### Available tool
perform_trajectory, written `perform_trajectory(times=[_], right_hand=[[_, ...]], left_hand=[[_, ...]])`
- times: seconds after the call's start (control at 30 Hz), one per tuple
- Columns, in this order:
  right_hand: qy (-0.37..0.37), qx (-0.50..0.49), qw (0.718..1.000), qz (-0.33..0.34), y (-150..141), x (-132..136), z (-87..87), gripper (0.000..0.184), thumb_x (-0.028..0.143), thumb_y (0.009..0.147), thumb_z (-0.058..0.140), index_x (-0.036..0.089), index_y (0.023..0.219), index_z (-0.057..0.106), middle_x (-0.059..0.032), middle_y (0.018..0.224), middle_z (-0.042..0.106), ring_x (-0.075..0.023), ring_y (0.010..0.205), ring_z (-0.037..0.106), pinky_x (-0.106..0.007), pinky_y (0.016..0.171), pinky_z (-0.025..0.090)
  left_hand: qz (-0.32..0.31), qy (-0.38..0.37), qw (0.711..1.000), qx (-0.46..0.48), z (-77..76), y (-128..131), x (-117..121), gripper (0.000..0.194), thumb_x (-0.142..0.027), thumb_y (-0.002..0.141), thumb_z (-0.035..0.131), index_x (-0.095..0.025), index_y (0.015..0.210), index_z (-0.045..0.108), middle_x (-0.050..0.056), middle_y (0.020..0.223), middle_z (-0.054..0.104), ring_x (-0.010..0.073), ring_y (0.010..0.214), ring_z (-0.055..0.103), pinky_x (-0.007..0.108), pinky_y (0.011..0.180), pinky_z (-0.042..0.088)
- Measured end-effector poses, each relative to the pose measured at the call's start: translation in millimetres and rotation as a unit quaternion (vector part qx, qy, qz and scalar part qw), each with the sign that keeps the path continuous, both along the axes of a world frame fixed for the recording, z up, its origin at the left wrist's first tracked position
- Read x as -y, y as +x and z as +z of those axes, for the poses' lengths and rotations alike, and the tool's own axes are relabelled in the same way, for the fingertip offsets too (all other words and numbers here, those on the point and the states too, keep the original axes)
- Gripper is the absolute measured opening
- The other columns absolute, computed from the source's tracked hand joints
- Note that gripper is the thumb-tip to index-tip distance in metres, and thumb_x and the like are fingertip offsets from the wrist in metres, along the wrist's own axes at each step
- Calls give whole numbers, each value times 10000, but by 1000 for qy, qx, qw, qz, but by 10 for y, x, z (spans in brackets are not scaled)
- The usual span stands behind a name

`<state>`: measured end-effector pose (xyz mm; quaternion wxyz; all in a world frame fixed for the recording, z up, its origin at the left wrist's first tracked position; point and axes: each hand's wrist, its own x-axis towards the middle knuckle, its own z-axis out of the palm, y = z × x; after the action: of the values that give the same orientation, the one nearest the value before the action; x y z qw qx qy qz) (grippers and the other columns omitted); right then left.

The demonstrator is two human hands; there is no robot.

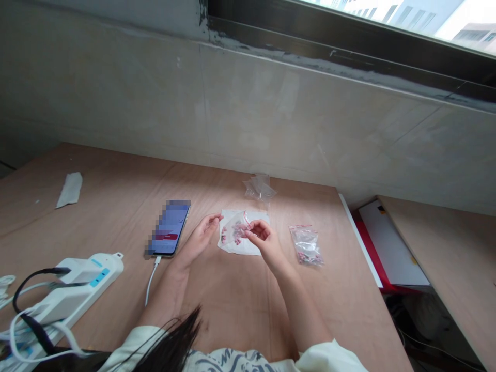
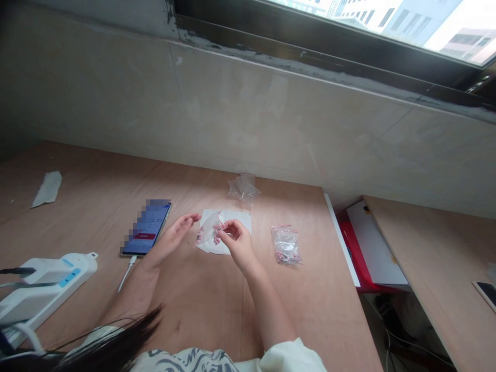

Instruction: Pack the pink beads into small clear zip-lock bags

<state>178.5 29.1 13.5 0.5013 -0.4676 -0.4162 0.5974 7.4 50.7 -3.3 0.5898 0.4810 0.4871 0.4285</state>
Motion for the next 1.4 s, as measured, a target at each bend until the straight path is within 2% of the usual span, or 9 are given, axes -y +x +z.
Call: perform_trajectory(times=[0.07, 0.2, 0.37, 0.6, 0.7, 0.8, 1.07, 1.3, 1.4], right_hand=[[-10, -30, 1000, 0, 60, -25, 31, 202, 259, 591, 642, 183, 662, 469, -10, 719, 577, -138, 705, 544, -298, 685, 427], [-15, -51, 999, 10, 160, -40, 50, 155, 185, 593, 614, 183, 657, 473, -1, 712, 579, -137, 726, 538, -273, 691, 397], [-19, -98, 994, 32, 210, -9, 37, 112, 120, 600, 553, 183, 664, 485, 8, 700, 574, -130, 718, 534, -249, 669, 376], [-53, -116, 991, 31, 230, 17, 19, 108, 123, 594, 537, 181, 683, 515, -7, 726, 591, -142, 709, 534, -279, 671, 398], [-57, -86, 994, 19, 263, 10, 7, 57, 219, 656, 547, 178, 694, 537, -22, 752, 582, -156, 753, 522, -289, 648, 419], [-56, -46, 997, 16, 290, -15, -9, 143, 305, 699, 532, 166, 693, 563, -41, 775, 578, -166, 796, 513, -288, 636, 431], [-62, 41, 997, 10, 284, -86, -29, 196, 347, 647, 592, 159, 701, 611, -51, 781, 609, -161, 769, 531, -294, 659, 437], [-87, -14, 995, 42, 310, -24, -93, 291, 381, 713, 493, 138, 682, 650, -84, 801, 624, -187, 783, 554, -313, 652, 446], [-120, -46, 989, 78, 315, 12, -89, 224, 314, 682, 532, 128, 714, 653, -82, 786, 625, -180, 755, 559, -300, 632, 450]], left_hand=[[18, -24, 998, 47, -46, -24, 28, 363, -416, 765, 449, -136, 992, 501, 96, 1050, 540, 186, 1009, 481, 317, 913, 322], [-41, -90, 987, 124, -61, 10, 114, 337, -373, 764, 474, -142, 1010, 485, 88, 1000, 560, 162, 826, 563, 336, 821, 402], [-17, -115, 989, 95, -46, 102, 144, 316, -329, 708, 563, -150, 966, 526, 62, 984, 546, 137, 770, 559, 294, 741, 428], [-77, -122, 980, 140, -42, 131, 170, 265, -281, 707, 581, -118, 916, 582, 11, 675, 609, 109, 663, 558, 253, 699, 430], [-76, -125, 976, 162, -32, 95, 179, 264, -279, 714, 573, -112, 919, 588, 39, 749, 639, 134, 727, 579, 286, 753, 432], [-72, -129, 972, 184, -26, 58, 169, 262, -292, 733, 549, -115, 924, 585, 59, 813, 654, 156, 790, 591, 312, 800, 419], [-67, -119, 975, 178, -31, 51, 141, 276, -260, 721, 568, -124, 960, 552, 71, 890, 640, 165, 828, 592, 319, 824, 409], [-47, -90, 984, 145, -71, 36, 156, 295, -201, 676, 613, -140, 956, 545, 60, 918, 612, 141, 854, 559, 256, 773, 420], [-57, -79, 986, 134, -43, 5, 150, 315, -211, 680, 607, -138, 981, 545, 66, 918, 613, 155, 891, 546, 261, 786, 413]])
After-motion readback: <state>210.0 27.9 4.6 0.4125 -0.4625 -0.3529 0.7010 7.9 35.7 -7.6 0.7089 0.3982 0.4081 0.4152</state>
